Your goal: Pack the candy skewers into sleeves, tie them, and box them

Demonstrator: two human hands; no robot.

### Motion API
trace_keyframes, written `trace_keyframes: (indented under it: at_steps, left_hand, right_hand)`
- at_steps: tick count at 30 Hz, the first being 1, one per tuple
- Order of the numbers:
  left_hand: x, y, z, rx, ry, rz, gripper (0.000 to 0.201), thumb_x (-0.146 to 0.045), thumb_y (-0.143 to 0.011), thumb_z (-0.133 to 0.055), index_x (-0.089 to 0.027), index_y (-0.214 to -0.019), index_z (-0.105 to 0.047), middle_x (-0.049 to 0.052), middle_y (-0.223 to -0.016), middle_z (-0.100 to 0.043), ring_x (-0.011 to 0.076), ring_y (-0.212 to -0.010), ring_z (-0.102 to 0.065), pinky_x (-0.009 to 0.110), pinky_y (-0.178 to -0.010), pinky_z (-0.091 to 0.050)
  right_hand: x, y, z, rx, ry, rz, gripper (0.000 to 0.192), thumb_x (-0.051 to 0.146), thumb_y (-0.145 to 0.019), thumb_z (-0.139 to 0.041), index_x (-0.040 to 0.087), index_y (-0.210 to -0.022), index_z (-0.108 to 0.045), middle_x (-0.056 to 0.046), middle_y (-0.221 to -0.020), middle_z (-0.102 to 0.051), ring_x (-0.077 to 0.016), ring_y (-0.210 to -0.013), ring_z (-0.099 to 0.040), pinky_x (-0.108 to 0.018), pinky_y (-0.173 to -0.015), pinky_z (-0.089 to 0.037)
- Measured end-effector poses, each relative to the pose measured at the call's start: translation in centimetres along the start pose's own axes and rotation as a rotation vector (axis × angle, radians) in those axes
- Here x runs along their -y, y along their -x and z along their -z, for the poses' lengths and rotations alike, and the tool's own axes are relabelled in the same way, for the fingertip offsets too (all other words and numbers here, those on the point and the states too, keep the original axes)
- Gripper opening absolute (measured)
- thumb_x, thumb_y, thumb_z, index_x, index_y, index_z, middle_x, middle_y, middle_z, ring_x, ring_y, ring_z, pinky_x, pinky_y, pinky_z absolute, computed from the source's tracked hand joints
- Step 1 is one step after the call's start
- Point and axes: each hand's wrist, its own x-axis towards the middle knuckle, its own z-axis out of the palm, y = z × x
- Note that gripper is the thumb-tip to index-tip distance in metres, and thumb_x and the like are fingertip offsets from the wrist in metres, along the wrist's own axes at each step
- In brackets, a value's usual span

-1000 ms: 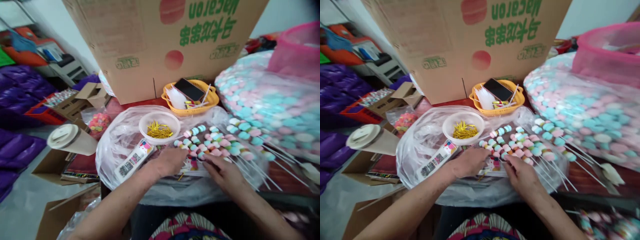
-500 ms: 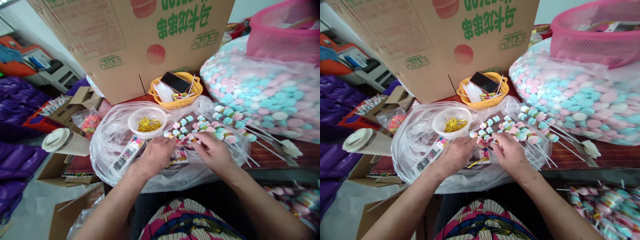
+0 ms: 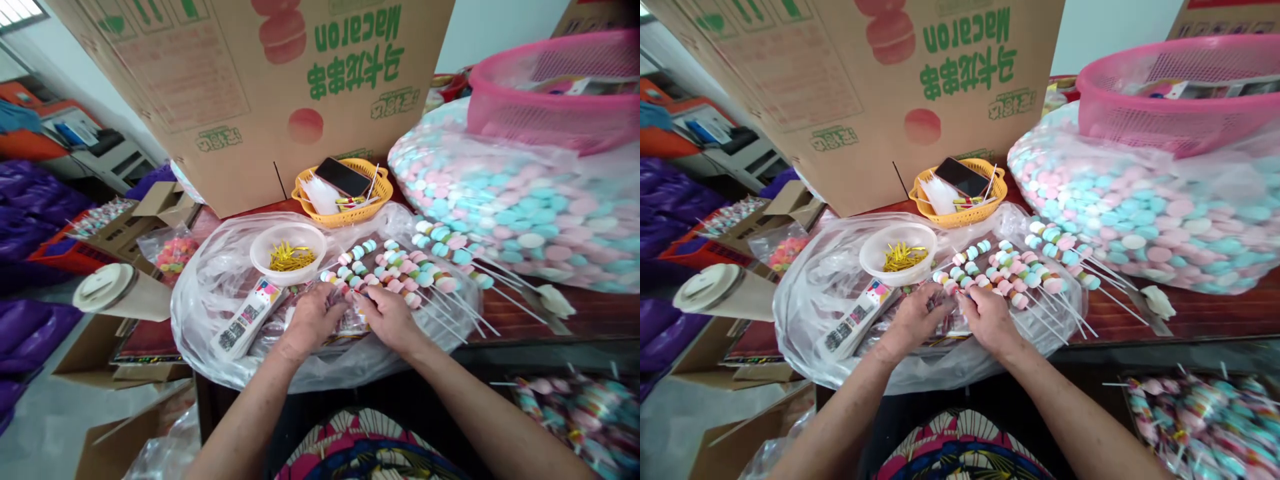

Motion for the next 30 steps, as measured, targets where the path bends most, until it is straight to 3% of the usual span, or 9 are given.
trace_keyframes:
  at_steps: [2, 4, 6, 10, 15, 20, 25, 28, 30]
  left_hand:
    - [0.8, -0.1, -0.5, -0.017, 0.07, 0.022, 0.013, -0.028, -0.087, -0.056, -0.018, -0.087, -0.063, 0.002, -0.083, -0.068, 0.0161, -0.081, -0.062, 0.028, -0.079, -0.048]
    - [1.2, -0.3, -0.3, 0.017, 0.091, -0.018, 0.016, -0.027, -0.089, -0.053, -0.017, -0.082, -0.063, 0.002, -0.081, -0.067, 0.0154, -0.079, -0.06, 0.027, -0.077, -0.047]
    - [1.2, -0.5, 0.3, 0.064, 0.085, -0.061, 0.018, -0.028, -0.09, -0.051, -0.017, -0.081, -0.062, 0.001, -0.079, -0.065, 0.015, -0.077, -0.059, 0.026, -0.075, -0.046]
    - [0.6, -0.4, 1.5, 0.071, 0.026, -0.177, 0.021, -0.027, -0.093, -0.046, -0.017, -0.084, -0.062, 0.004, -0.083, -0.065, 0.0165, -0.081, -0.059, 0.028, -0.078, -0.048]
    - [-0.2, -0.3, 1.6, -0.214, -0.141, -0.331, 0.018, -0.025, -0.084, -0.058, -0.017, -0.097, -0.066, 0.014, -0.117, -0.061, 0.0301, -0.112, -0.054, 0.047, -0.097, -0.042]
    - [-1.0, -1.0, 0.9, -0.223, 0.088, -0.27, 0.005, -0.018, -0.083, -0.059, -0.018, -0.083, -0.064, 0.004, -0.084, -0.065, 0.0175, -0.079, -0.061, 0.03, -0.075, -0.049]
    - [-0.9, -0.7, 0.2, -0.062, 0.207, -0.299, 0.013, -0.027, -0.087, -0.059, -0.018, -0.08, -0.066, 0.001, -0.073, -0.065, 0.0142, -0.07, -0.059, 0.026, -0.068, -0.046]
    - [0.1, -0.4, -0.8, -0.124, 0.181, -0.347, 0.026, -0.027, -0.094, -0.048, -0.017, -0.077, -0.065, 0.002, -0.067, -0.061, 0.0135, -0.065, -0.056, 0.026, -0.065, -0.044]
    - [0.8, -0.4, -1.4, -0.212, 0.197, -0.358, 0.03, -0.028, -0.096, -0.044, -0.017, -0.077, -0.065, 0.002, -0.065, -0.06, 0.0133, -0.063, -0.055, 0.025, -0.063, -0.044]
  right_hand:
    - [-0.5, -0.2, 0.3, 0.014, 0.02, 0.011, 0.032, 0.036, -0.091, -0.048, 0.019, -0.064, -0.055, -0.002, -0.058, -0.057, -0.016, -0.056, -0.053, -0.028, -0.056, -0.043]
    - [-0.6, -0.6, 0.8, 0.0, 0.014, 0.07, 0.021, 0.036, -0.088, -0.054, 0.017, -0.085, -0.062, -0.008, -0.082, -0.066, -0.0213, -0.078, -0.06, -0.034, -0.071, -0.049]
    - [-0.5, -1.0, 1.3, 0.005, -0.018, 0.15, 0.025, 0.033, -0.084, -0.059, 0.018, -0.103, -0.062, -0.011, -0.103, -0.065, -0.0242, -0.097, -0.059, -0.038, -0.083, -0.048]
    - [0.5, -1.5, 1.4, 0.042, -0.051, 0.266, 0.012, 0.019, -0.088, -0.052, 0.021, -0.081, -0.061, -0.004, -0.082, -0.065, -0.019, -0.083, -0.058, -0.034, -0.078, -0.045]
    - [1.3, -1.8, 1.2, -0.042, 0.024, 0.318, 0.017, 0.022, -0.093, -0.049, 0.019, -0.079, -0.058, -0.004, -0.076, -0.062, -0.0187, -0.077, -0.054, -0.034, -0.072, -0.039]
    - [1.3, -2.1, 1.4, -0.071, 0.181, 0.356, 0.029, 0.027, -0.095, -0.044, 0.018, -0.071, -0.056, -0.005, -0.069, -0.059, -0.0195, -0.073, -0.052, -0.035, -0.071, -0.036]
    - [0.5, -1.7, 2.4, -0.052, 0.17, 0.215, 0.044, 0.032, -0.098, -0.037, 0.02, -0.056, -0.045, 0.0, -0.054, -0.051, -0.0131, -0.055, -0.048, -0.028, -0.059, -0.036]
    - [-1.5, -0.8, 5.1, -0.091, 0.249, 0.069, 0.046, 0.033, -0.098, -0.037, 0.019, -0.056, -0.046, 0.001, -0.051, -0.049, -0.0117, -0.05, -0.046, -0.025, -0.053, -0.033]
    - [-3.2, 0.1, 7.2, -0.087, 0.54, 0.009, 0.033, 0.033, -0.093, -0.048, 0.017, -0.066, -0.058, -0.005, -0.064, -0.059, -0.017, -0.064, -0.053, -0.028, -0.057, -0.034]
